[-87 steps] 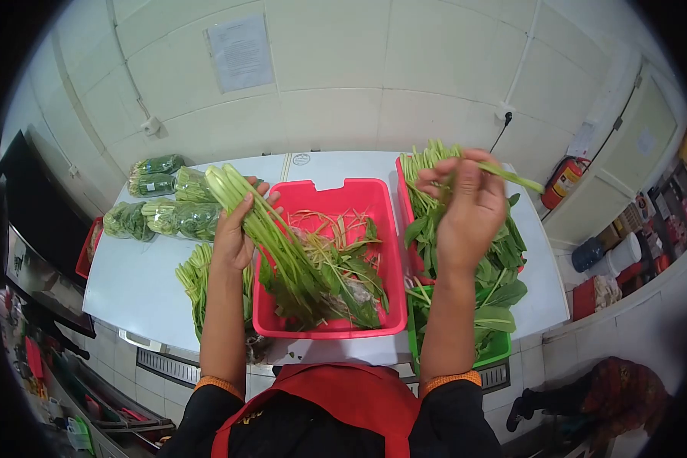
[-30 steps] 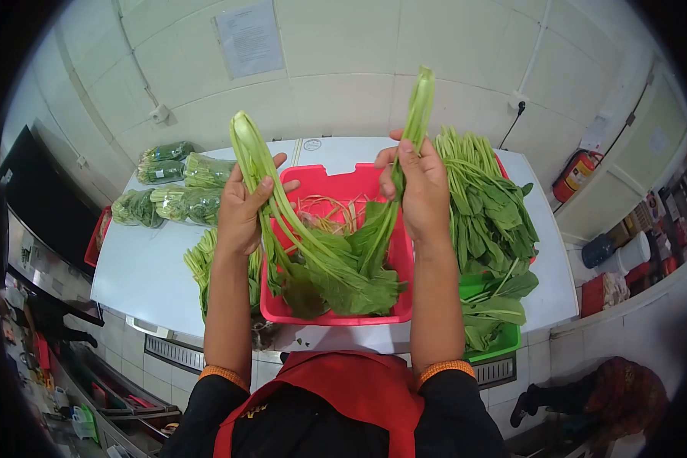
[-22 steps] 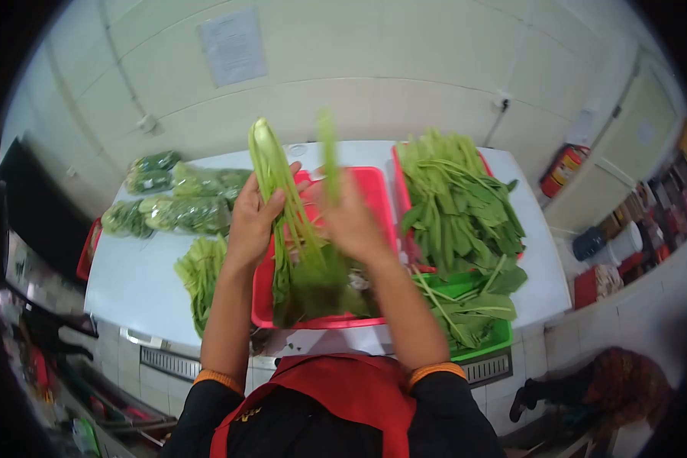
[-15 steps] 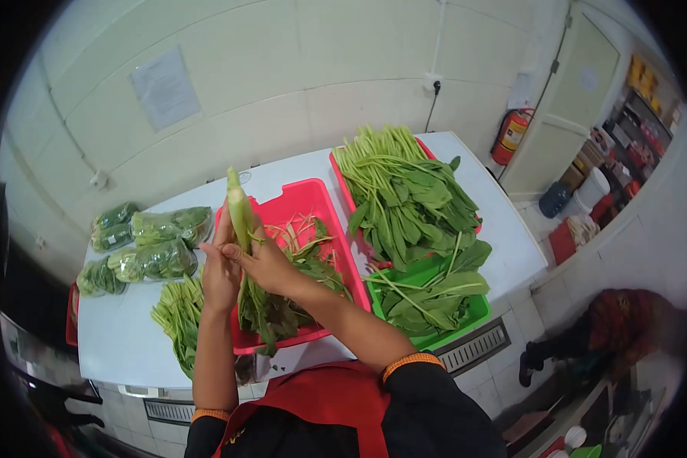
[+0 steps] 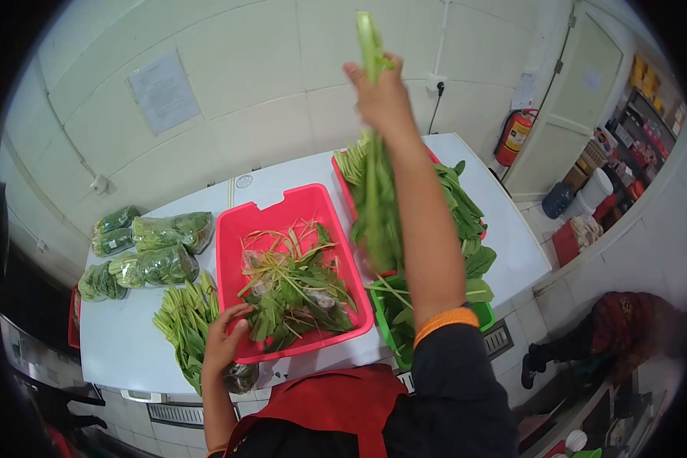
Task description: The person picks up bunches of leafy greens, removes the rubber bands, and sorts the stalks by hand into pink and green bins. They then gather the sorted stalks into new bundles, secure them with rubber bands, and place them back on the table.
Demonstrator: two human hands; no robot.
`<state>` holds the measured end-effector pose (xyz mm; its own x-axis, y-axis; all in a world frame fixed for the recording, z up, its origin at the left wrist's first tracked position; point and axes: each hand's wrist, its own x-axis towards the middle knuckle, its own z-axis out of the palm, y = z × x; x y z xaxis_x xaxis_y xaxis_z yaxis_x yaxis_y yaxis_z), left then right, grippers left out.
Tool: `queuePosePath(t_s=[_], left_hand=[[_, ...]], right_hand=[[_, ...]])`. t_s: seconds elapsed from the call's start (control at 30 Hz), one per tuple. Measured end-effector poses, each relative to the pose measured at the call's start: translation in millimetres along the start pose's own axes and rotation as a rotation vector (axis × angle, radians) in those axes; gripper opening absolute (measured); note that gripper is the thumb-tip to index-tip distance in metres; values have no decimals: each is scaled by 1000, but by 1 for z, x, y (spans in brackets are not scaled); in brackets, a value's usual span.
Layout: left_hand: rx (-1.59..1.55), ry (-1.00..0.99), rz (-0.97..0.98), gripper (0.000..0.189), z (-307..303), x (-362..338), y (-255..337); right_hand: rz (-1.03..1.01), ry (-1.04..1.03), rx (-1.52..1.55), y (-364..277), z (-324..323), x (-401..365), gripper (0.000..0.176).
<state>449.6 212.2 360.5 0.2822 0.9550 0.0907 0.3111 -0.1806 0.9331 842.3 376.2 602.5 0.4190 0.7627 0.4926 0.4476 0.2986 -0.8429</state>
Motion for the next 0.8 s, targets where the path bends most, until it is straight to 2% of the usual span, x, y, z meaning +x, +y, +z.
queuePosePath(t_s=[0.1,0.17,0.2,0.23,0.27,0.3,0.33,0.43,0.5,0.57,0.63,0.67,0.77,0.8], left_hand=[[2,202,-34,32,-20,-21,-12],[-17,345,-62,31,-32,-31,-24],[-12,389,-85,30,-37,-37,-28],[93,456,-46,30,-42,-41,-33],[200,532,-17,29,-47,-47,-39],[313,619,-3,28,-51,-56,-41],[386,642,-48,27,-58,-67,-41],[650,776,-224,34,-71,-98,-46],[637,799,-389,42,-80,-115,-52],[508,743,-480,50,-87,-127,-68],[271,614,-505,58,-93,-136,-86],[301,576,-495,65,-91,-137,-88],[827,575,-567,66,-82,-120,-72],[901,603,-455,67,-84,-112,-63]], right_hand=[[-75,44,-676,84,16,71,81],[85,-92,-929,152,39,66,94],[150,-255,-1092,193,47,58,103],[234,-523,-1240,249,53,54,103],[388,-659,-1247,277,54,35,103],[250,-596,-1429,289,56,2,103],[125,-490,-1475,312,58,-13,102],[255,-539,-1427,300,71,-6,100],[334,-627,-1356,286,68,7,97],[296,-646,-1369,287,65,16,93],[166,-477,-1389,295,64,20,95],[108,-386,-1392,299,66,20,96],[-22,-343,-1324,282,67,9,91],[-20,-373,-1318,266,67,0,90]])
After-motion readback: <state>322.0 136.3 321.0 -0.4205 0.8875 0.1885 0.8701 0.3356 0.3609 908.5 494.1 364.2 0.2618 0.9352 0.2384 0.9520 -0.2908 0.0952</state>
